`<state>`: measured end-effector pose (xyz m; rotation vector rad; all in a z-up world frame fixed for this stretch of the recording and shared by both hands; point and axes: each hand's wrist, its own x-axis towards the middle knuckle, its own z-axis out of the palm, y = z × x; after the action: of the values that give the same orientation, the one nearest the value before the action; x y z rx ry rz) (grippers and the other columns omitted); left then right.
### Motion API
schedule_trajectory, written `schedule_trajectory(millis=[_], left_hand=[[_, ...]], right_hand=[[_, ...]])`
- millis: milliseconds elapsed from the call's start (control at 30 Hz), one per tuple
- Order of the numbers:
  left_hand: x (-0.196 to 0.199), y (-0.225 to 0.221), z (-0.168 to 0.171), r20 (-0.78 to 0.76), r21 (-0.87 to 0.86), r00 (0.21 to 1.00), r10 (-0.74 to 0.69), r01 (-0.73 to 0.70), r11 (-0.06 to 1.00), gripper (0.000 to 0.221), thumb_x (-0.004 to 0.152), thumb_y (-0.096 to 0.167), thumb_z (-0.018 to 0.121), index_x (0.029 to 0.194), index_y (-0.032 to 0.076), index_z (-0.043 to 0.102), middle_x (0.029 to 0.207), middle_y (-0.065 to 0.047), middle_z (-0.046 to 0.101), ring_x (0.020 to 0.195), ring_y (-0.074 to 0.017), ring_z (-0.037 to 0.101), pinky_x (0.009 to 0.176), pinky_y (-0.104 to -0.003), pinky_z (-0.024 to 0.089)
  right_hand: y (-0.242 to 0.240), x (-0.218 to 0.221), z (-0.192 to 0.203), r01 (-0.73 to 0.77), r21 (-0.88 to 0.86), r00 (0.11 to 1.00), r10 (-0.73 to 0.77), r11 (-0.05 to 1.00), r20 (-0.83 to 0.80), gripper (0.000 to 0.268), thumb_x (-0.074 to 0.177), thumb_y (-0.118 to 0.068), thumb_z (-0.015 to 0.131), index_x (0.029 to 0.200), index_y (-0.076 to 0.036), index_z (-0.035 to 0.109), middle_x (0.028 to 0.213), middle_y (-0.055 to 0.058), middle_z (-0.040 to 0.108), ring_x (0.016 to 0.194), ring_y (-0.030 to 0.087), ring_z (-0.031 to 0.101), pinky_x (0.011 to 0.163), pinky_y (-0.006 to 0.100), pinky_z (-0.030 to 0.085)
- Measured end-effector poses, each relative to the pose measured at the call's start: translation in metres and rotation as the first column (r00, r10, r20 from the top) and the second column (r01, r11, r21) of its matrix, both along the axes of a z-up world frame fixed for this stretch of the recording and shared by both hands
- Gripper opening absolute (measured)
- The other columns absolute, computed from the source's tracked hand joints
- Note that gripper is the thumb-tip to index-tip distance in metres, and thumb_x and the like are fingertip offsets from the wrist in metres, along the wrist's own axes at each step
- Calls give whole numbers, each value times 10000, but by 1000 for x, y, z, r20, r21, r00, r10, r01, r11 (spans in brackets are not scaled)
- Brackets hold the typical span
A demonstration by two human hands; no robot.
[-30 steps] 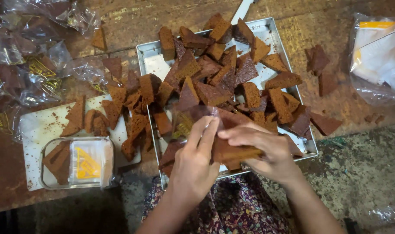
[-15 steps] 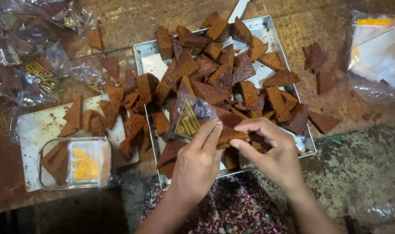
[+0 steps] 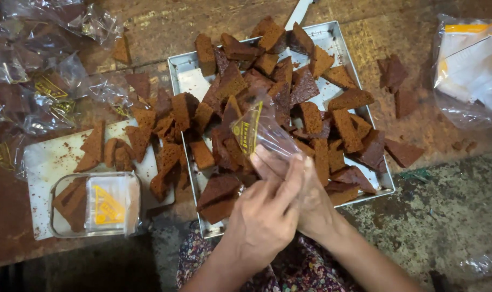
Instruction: The person repeatedly picks triangular cake pieces from a metal tray and places them into small clear plastic bags. The person then sets the filled bags aside on the table. The process continues throughout the clip.
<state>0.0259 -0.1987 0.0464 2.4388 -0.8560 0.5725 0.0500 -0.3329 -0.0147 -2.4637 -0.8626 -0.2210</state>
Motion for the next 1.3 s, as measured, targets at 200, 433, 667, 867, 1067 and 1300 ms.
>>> schedule_trajectory(millis=[200,433,667,867,1067,1300], left_hand=[[2,29,22,-169,-251,971,-168,122,960,686,920,-255,639,1508,52,463,1424,-291,609,774,-223,674,660,-299,653],[-18,229,-39,-154,434,539,828,-716,547,522,996,236,724,1503,116,686,1092,-176,742,875,-356,694,707,-477,576],[-33,263,-74,-443,615,271,855,-602,510,631,890,428,634,1516,371,579,971,-273,766,948,-493,728,811,-541,547],[-52,268,-93,-236,465,340,910,-783,413,394,987,492,806,1021,165,590,936,-130,738,879,-480,716,750,-563,552],[-36,219,-28,-549,213,283,787,-863,459,158,1142,210,669,1186,145,806,829,-114,753,767,-200,736,761,-331,535],[-49,237,-54,-657,132,297,693,-860,493,188,1054,119,716,1227,48,696,988,-68,759,926,-185,736,788,-288,501]], right_hand=[[-11,30,42,-204,761,896,430,615,-108,724,1133,-635,125,1367,-63,503,1243,81,644,1208,194,644,1228,379,498],[-98,98,160,29,-166,690,-139,986,-710,202,901,-147,628,944,-176,823,1008,-60,869,765,95,830,667,221,709],[-158,207,109,487,268,840,-361,831,-406,93,1113,-105,551,1187,-143,594,1148,40,660,955,139,633,834,283,557],[-273,258,-78,581,-596,657,-752,554,-58,598,880,-576,799,861,12,696,880,288,727,855,493,688,662,545,515],[-311,243,-76,690,-250,658,-733,679,-173,352,819,-416,934,901,-130,745,770,77,721,710,188,637,573,399,419],[-261,152,36,222,-639,346,-672,737,-655,284,894,-198,728,1157,-108,786,1329,88,713,1232,324,616,1103,550,406]])
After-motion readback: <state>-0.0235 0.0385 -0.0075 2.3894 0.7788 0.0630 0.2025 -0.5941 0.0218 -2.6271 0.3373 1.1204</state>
